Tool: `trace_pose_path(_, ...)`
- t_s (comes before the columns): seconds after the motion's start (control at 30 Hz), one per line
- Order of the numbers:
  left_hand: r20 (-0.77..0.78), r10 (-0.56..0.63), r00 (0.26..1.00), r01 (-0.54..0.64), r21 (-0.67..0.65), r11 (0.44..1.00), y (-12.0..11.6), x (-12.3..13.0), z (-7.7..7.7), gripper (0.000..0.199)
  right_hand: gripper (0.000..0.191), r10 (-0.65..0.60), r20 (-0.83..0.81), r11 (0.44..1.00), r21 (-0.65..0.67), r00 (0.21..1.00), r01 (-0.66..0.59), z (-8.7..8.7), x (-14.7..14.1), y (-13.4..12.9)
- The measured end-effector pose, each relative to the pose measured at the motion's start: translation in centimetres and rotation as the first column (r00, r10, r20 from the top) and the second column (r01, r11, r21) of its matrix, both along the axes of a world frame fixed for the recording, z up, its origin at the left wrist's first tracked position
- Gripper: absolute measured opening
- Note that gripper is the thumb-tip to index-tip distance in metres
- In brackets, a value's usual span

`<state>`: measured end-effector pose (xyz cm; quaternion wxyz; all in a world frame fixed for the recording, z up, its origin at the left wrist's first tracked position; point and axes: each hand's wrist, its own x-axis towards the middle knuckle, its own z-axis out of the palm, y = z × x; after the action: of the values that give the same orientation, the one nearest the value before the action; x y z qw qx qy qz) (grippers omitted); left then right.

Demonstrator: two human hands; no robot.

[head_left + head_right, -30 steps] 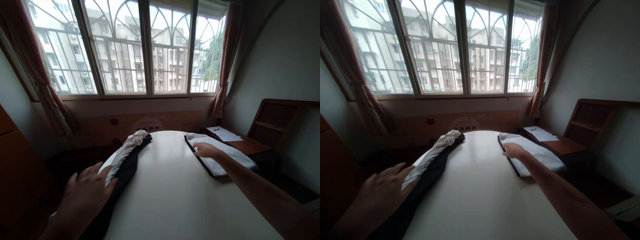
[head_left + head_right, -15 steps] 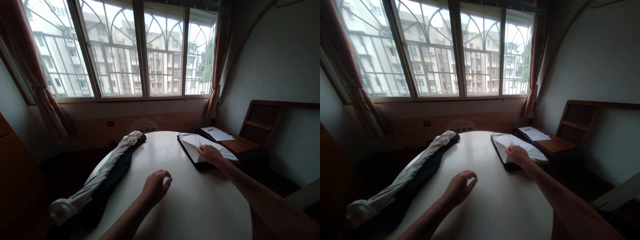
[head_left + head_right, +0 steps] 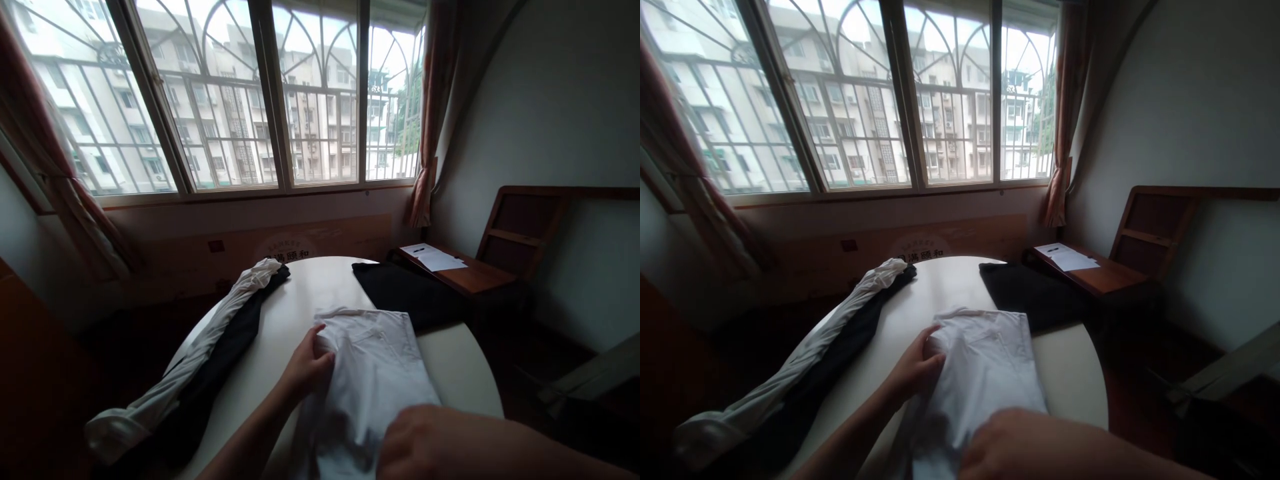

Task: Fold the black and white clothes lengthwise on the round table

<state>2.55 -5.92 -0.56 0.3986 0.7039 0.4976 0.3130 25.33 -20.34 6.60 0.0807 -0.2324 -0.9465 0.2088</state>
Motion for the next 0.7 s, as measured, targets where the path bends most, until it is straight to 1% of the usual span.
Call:
trace_pose_path(0.03,-0.085,0.007,0.996,-0.003,0.044,0.999,-0.1,-0.1,0.2,0.082,0.027,-0.122,-0.043,0.992,0.01,0.992,0.122,0.3,0.8,0.7)
trace_pose_path(0.07,-0.173,0.018,0.985,-0.003,0.087,0.996,-0.2,-0.1,0.5,0.077,0.037,-0.262,-0.085,0.963,0.036,0.961,0.266,0.3,1.6,1.9)
trace_pose_path(0.1,-0.259,0.031,0.965,0.0,0.119,0.993,-0.3,-0.2,0.9,0.07,0.042,-0.392,-0.121,0.911,0.083,0.912,0.403,0.1,2.5,3.4)
trace_pose_path(0.13,-0.337,0.043,0.941,0.005,0.142,0.99,-0.4,-0.3,1.2,0.061,0.045,-0.501,-0.144,0.842,0.145,0.853,0.519,-0.4,3.4,5.3)
trace_pose_path(0.17,-0.403,0.054,0.913,0.014,0.164,0.986,-0.4,-0.4,1.6,0.05,0.046,-0.59,-0.149,0.767,0.204,0.794,0.608,-1.2,4.4,7.4)
trace_pose_path(0.2,-0.453,0.065,0.889,0.025,0.189,0.982,-0.5,-0.5,1.9,0.037,0.049,-0.653,-0.132,0.708,0.242,0.745,0.663,-2.0,5.3,9.7)
trace_pose_path(0.27,-0.497,0.084,0.864,0.051,0.251,0.967,-0.7,-0.7,2.4,0.016,0.055,-0.768,-0.069,0.591,0.307,0.637,0.745,-3.8,6.9,13.9)
trace_pose_path(0.3,-0.494,0.095,0.864,0.06,0.288,0.956,-0.7,-0.8,2.5,0.011,0.06,-0.795,0.0,0.573,0.332,0.607,0.75,-4.5,7.5,15.6)
trace_pose_path(0.33,-0.471,0.105,0.876,0.062,0.325,0.944,-0.8,-1.0,2.5,0.01,0.063,-0.806,0.066,0.571,0.343,0.588,0.746,-5.0,7.8,17.1)
trace_pose_path(0.37,-0.43,0.115,0.896,0.054,0.362,0.931,-0.8,-1.1,2.5,0.013,0.063,-0.804,0.12,0.584,0.347,0.583,0.734,-5.4,8.0,18.1)
trace_pose_path(0.4,-0.375,0.116,0.92,0.044,0.392,0.919,-0.8,-1.2,2.6,0.017,0.059,-0.791,0.157,0.605,0.343,0.591,0.719,-5.6,8.0,18.8)
trace_pose_path(0.47,-0.225,0.102,0.969,0.006,0.433,0.902,-0.6,-1.4,2.8,0.022,0.038,-0.764,0.168,0.639,0.338,0.623,0.691,-5.5,7.6,19.4)
trace_pose_path(0.53,-0.02,0.09,0.996,-0.073,0.424,0.903,-0.4,-1.9,3.5,0.022,0.022,-0.758,0.13,0.639,0.346,0.639,0.687,-4.8,7.4,19.2)
trace_pose_path(0.57,0.095,0.102,0.99,-0.132,0.406,0.904,-0.4,-2.3,4.1,0.022,0.02,-0.766,0.108,0.626,0.349,0.634,0.697,-4.2,7.5,19.1)
trace_pose_path(0.6,0.217,0.131,0.967,-0.208,0.388,0.898,-0.3,-2.9,4.8,0.025,0.02,-0.78,0.084,0.606,0.353,0.621,0.713,-3.5,7.9,18.9)
trace_pose_path(0.63,0.344,0.176,0.922,-0.306,0.371,0.877,-0.3,-3.7,5.6,0.029,0.023,-0.8,0.043,0.572,0.354,0.598,0.74,-2.6,8.7,18.8)
trace_pose_path(0.67,0.469,0.216,0.857,-0.405,0.351,0.844,-0.3,-4.6,6.6,0.034,0.024,-0.822,-0.024,0.527,0.348,0.569,0.776,-1.5,9.7,18.7)
trace_pose_path(0.7,0.575,0.241,0.782,-0.492,0.333,0.804,-0.4,-5.7,7.5,0.039,0.025,-0.84,-0.12,0.469,0.331,0.53,0.819,-0.3,11.0,18.6)
